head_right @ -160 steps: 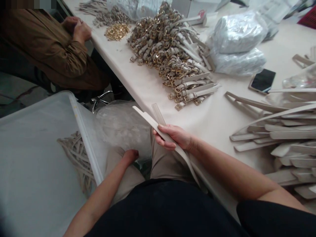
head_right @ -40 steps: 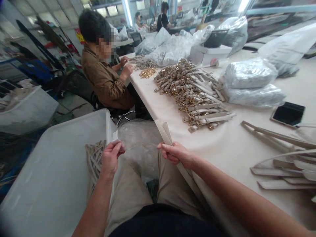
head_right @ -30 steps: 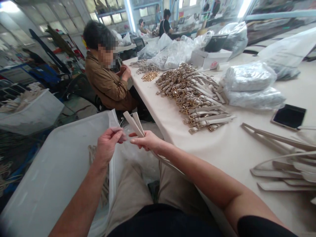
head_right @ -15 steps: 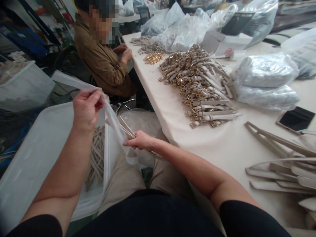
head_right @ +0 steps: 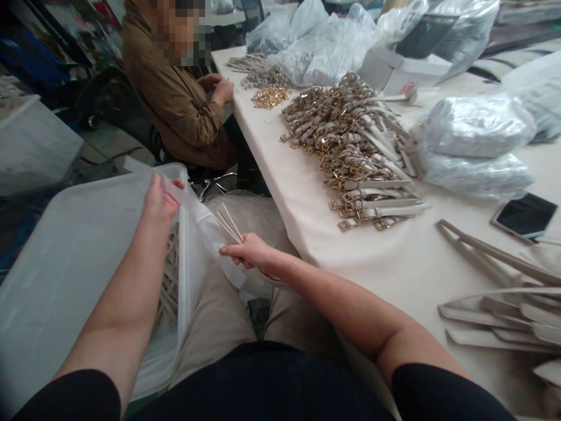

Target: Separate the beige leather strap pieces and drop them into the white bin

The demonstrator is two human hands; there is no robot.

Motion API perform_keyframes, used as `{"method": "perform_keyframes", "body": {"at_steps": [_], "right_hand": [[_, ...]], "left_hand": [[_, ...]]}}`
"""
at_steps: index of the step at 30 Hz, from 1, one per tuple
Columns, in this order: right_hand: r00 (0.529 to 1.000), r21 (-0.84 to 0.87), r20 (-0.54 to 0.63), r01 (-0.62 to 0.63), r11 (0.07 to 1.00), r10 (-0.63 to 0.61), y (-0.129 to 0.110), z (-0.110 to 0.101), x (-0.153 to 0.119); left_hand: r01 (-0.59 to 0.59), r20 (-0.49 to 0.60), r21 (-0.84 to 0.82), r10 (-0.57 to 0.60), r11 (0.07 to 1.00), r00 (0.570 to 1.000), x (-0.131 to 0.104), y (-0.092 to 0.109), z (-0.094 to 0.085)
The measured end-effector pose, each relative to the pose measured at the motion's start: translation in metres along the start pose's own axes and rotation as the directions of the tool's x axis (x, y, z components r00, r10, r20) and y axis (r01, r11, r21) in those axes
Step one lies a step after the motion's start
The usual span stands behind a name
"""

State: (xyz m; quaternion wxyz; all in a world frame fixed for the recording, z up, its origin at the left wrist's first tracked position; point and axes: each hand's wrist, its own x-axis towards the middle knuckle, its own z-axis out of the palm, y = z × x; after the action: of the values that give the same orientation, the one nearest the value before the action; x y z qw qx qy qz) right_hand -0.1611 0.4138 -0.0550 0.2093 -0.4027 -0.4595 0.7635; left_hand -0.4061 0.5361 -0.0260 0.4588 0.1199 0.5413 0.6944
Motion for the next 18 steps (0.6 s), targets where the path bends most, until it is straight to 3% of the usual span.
{"method": "perform_keyframes", "body": {"at_steps": [2, 4, 6, 8, 10, 13, 18], "right_hand": [[0.997, 0.045, -0.080, -0.004, 0.999, 0.008, -0.003, -0.004, 0.003], [0.990, 0.083, -0.143, -0.008, 0.996, 0.020, -0.006, -0.009, 0.007], [0.983, 0.106, -0.181, -0.014, 0.994, 0.033, -0.009, -0.013, 0.009], [0.980, 0.118, -0.192, -0.019, 0.993, 0.042, -0.011, -0.016, 0.011], [0.979, 0.124, -0.200, -0.017, 0.992, 0.042, -0.014, -0.017, 0.011], [0.975, 0.136, -0.219, -0.011, 0.991, 0.041, -0.016, -0.017, 0.011], [0.967, 0.110, -0.250, -0.009, 0.994, 0.037, -0.015, -0.020, 0.014]], "left_hand": [[0.215, 0.051, 0.150, -0.225, 0.965, 0.973, -0.026, -0.036, -0.021], [0.354, 0.186, 0.311, -0.422, 0.882, 0.887, -0.062, -0.075, -0.044], [0.325, 0.341, 0.350, -0.442, 0.879, 0.830, -0.100, -0.110, -0.063], [0.246, 0.467, 0.306, -0.370, 0.920, 0.803, -0.133, -0.135, -0.075], [0.196, 0.467, 0.264, -0.303, 0.944, 0.830, -0.154, -0.146, -0.079], [0.166, 0.383, 0.287, -0.271, 0.944, 0.883, -0.165, -0.146, -0.077], [0.035, 0.422, 0.336, -0.184, 0.941, 0.888, -0.169, -0.137, -0.085]]}}
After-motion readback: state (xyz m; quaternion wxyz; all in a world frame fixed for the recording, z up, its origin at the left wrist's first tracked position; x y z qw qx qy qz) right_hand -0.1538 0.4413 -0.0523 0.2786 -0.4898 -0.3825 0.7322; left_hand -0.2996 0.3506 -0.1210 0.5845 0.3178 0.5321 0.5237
